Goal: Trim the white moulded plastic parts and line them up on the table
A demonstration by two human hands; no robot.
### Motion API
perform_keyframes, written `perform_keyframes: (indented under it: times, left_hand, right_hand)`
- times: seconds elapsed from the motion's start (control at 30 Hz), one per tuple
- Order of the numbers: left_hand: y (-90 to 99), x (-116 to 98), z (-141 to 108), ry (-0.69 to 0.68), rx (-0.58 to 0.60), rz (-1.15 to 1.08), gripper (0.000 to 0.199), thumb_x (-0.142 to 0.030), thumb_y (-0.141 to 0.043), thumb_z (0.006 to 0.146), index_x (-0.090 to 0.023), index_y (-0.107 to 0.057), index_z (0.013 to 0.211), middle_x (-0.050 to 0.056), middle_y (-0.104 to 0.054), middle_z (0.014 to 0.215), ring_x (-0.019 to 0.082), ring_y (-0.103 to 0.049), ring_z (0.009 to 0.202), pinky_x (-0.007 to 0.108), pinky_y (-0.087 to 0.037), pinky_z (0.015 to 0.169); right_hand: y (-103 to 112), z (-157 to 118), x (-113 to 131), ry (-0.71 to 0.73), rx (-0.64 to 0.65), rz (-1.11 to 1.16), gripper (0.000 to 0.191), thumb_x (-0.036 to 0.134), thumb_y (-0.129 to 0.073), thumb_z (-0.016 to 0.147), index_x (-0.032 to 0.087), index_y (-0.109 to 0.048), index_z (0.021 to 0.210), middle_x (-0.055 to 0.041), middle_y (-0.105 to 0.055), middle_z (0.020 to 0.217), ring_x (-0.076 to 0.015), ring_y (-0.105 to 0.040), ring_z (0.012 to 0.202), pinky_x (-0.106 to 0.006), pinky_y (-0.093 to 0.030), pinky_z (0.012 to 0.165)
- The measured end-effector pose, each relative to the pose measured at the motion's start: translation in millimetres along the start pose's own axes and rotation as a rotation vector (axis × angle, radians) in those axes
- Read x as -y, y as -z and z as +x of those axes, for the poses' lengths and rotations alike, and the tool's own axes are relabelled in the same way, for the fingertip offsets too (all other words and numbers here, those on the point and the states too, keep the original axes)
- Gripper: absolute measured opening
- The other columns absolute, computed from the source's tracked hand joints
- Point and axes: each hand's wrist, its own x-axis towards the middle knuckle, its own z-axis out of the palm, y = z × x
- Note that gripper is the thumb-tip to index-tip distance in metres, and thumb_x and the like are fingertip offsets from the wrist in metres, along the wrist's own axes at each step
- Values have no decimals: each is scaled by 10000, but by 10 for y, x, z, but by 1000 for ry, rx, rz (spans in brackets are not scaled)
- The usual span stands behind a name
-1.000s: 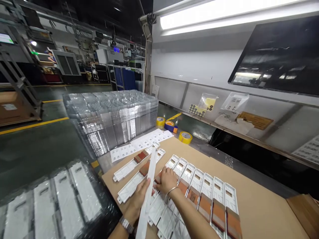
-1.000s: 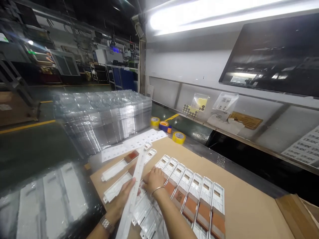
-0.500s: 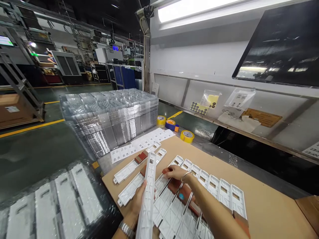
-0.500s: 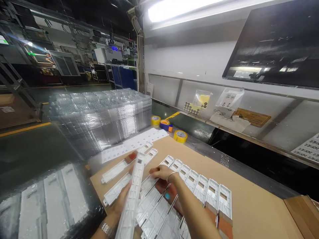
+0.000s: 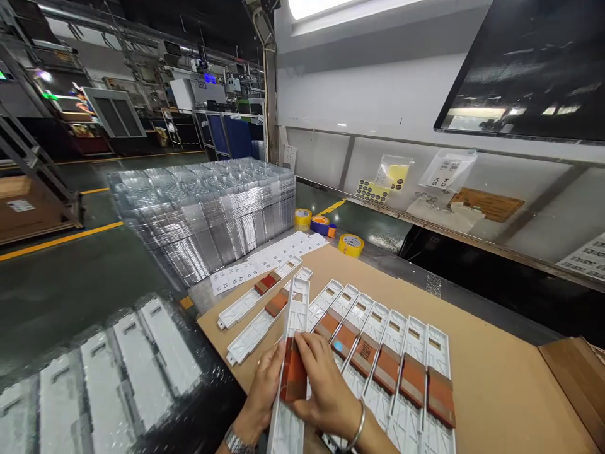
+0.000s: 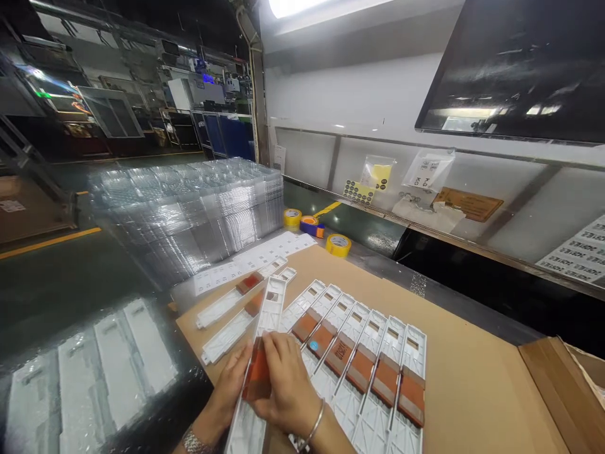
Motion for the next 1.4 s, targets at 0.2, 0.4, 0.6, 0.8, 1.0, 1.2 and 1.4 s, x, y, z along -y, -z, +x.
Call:
perform_keyframes:
  times: [0.2, 0.4, 0.6, 0.8, 1.0, 1.2, 1.4]
  left_hand:
    - [-34, -62, -260, -44, 213, -17, 523, -467, -700, 683, -193, -585, 1113, 83, -673, 1012, 246, -633, 924, 336, -488, 811]
    - [18, -58, -494, -165, 409, 52, 463, -376, -554, 828, -202, -495, 1252, 101, -603, 1175, 269, -539, 1106, 366, -425, 917]
    - [48, 97, -630, -296, 396, 212, 489, -413, -553, 816, -190, -507, 1249, 111, -572, 1228, 300, -490, 1166, 372, -402, 958]
    - [109, 129, -600, -290, 294, 257, 489, -426, -534, 827, -205, -508, 1261, 109, -577, 1230, 284, -525, 1129, 362, -405, 962]
    - [176, 155, -573, -246, 271, 255, 537, -442, -489, 850, -165, -446, 1308, 124, -583, 1224, 287, -503, 1166, 389, -402, 978]
    - [333, 162, -514, -272, 264, 327, 516, -410, -449, 880, -208, -387, 1351, 82, -432, 1391, 252, -348, 1300, 365, -277, 1078]
    - [454, 106, -470, -333, 356, 375, 562, -329, -505, 862, -229, -312, 1380, 82, -356, 1440, 251, -312, 1321, 386, -236, 1101]
  right_hand:
    - [-74, -114, 83, -37, -24, -21, 920, 119, -552, 583, 168, -159, 1413, -158, -383, 1292, -300, -367, 1188, -493, -301, 999]
    - [-111, -237, 107, -194, -87, 242, 774, 498, -524, 796, 209, -177, 1424, -141, -240, 1416, -304, -207, 1331, -487, -262, 1040]
    - [-335, -42, 301, -569, -437, 440, 444, 502, -225, 942, 206, -380, 1235, -51, -612, 915, -199, -599, 820, -316, -463, 711]
    - [-474, 46, 306, -621, -456, 426, 343, 527, -281, 928, 226, -445, 930, 41, -507, 590, -167, -507, 518, -264, -353, 498]
    - [-583, 107, 237, -662, -438, 398, 344, 528, -264, 925, 235, -428, 849, 49, -510, 569, -159, -502, 503, -252, -337, 487]
    - [-668, 235, 153, -706, -447, 318, 356, 525, -253, 921, 235, -417, 795, 23, -533, 603, -176, -512, 551, -266, -329, 529]
    - [-797, 334, 131, -685, -412, 238, 346, 469, -230, 943, 236, -422, 774, 22, -531, 589, -178, -528, 550, -266, -326, 520]
